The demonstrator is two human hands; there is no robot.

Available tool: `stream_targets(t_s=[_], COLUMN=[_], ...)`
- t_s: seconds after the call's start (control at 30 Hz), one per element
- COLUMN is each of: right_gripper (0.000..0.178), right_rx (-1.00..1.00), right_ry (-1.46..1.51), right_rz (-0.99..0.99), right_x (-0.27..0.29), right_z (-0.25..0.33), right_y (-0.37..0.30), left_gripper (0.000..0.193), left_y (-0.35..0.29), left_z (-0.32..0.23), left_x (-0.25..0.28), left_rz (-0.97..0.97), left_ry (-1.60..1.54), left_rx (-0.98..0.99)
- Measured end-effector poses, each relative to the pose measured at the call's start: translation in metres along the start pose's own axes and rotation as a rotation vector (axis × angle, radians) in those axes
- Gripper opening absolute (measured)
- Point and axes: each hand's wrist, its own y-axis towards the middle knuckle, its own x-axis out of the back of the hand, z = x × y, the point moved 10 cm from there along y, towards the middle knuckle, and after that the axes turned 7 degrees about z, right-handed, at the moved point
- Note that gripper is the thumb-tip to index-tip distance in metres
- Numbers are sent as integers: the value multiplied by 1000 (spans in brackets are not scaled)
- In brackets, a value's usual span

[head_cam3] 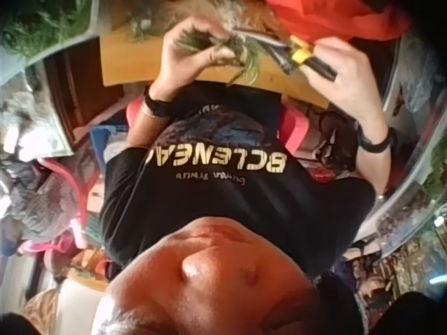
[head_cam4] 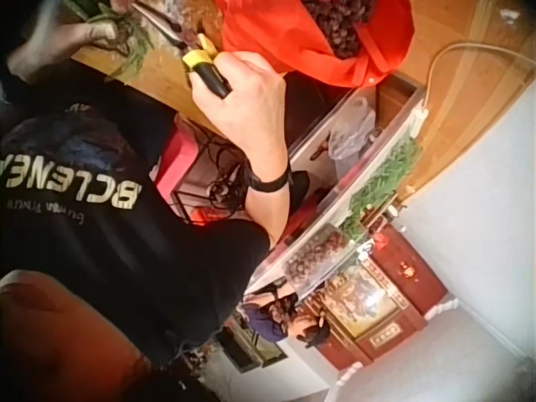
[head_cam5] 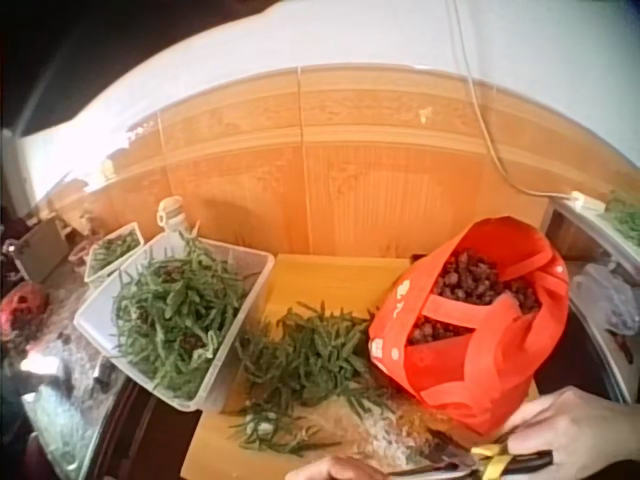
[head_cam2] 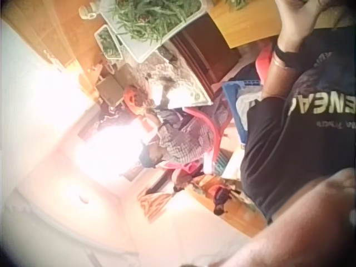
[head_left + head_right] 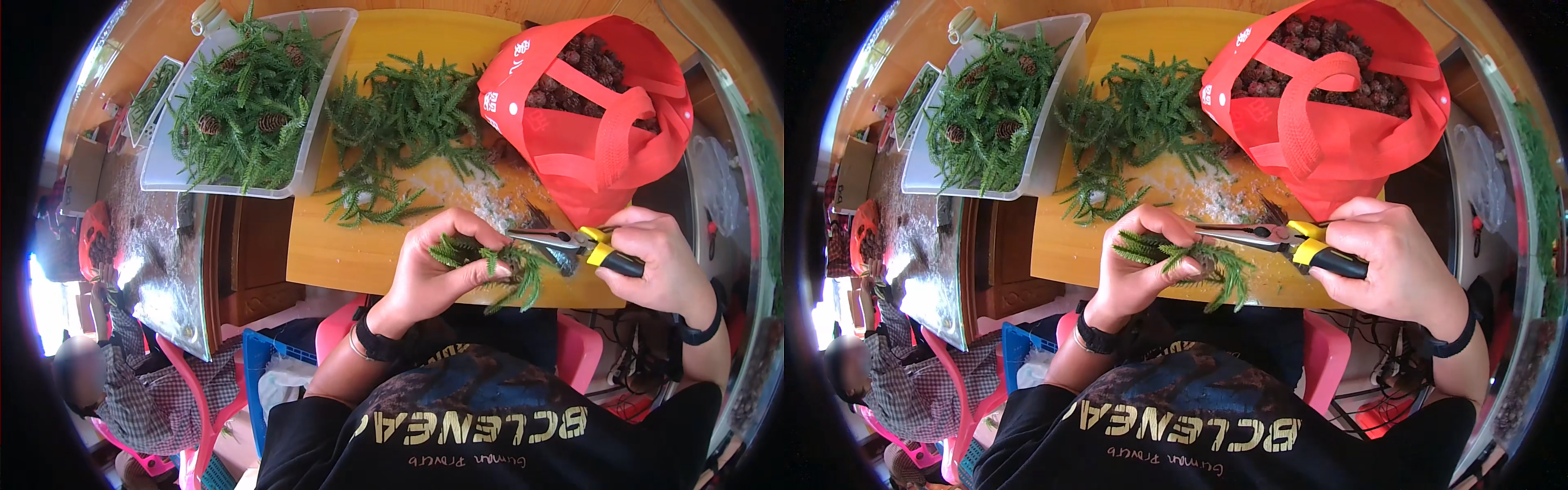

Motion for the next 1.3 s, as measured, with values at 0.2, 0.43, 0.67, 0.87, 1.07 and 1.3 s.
stream_targets(t_s=[0.2, 0.43, 0.67, 0.87, 1.07, 1.3], right_gripper=[21, 21, 21, 21, 20, 23], right_rx=[80, 5, 8, 18, -4, -8], right_ry=[-8, -86, -172, -177, -278, -375], right_rz=[-9, -72, -160, -211, -327, -366], right_x=[3, 5, -2, -13, -11, -14], right_z=[0, 5, 23, 30, 38, 36], right_y=[-1, -7, -10, -11, -12, -15], left_gripper=[29, 31, 30, 30, 35, 30], left_y=[-1, -4, -13, -15, -17, -16], left_z=[4, -45, -66, -73, -79, -78], left_x=[-2, -6, -13, -16, -22, -20], left_rz=[13, -98, -201, -218, -241, -243], left_ry=[-184, 633, 894, 1001, 1048, 1047], left_rx=[33, -340, -510, -556, -655, -594])
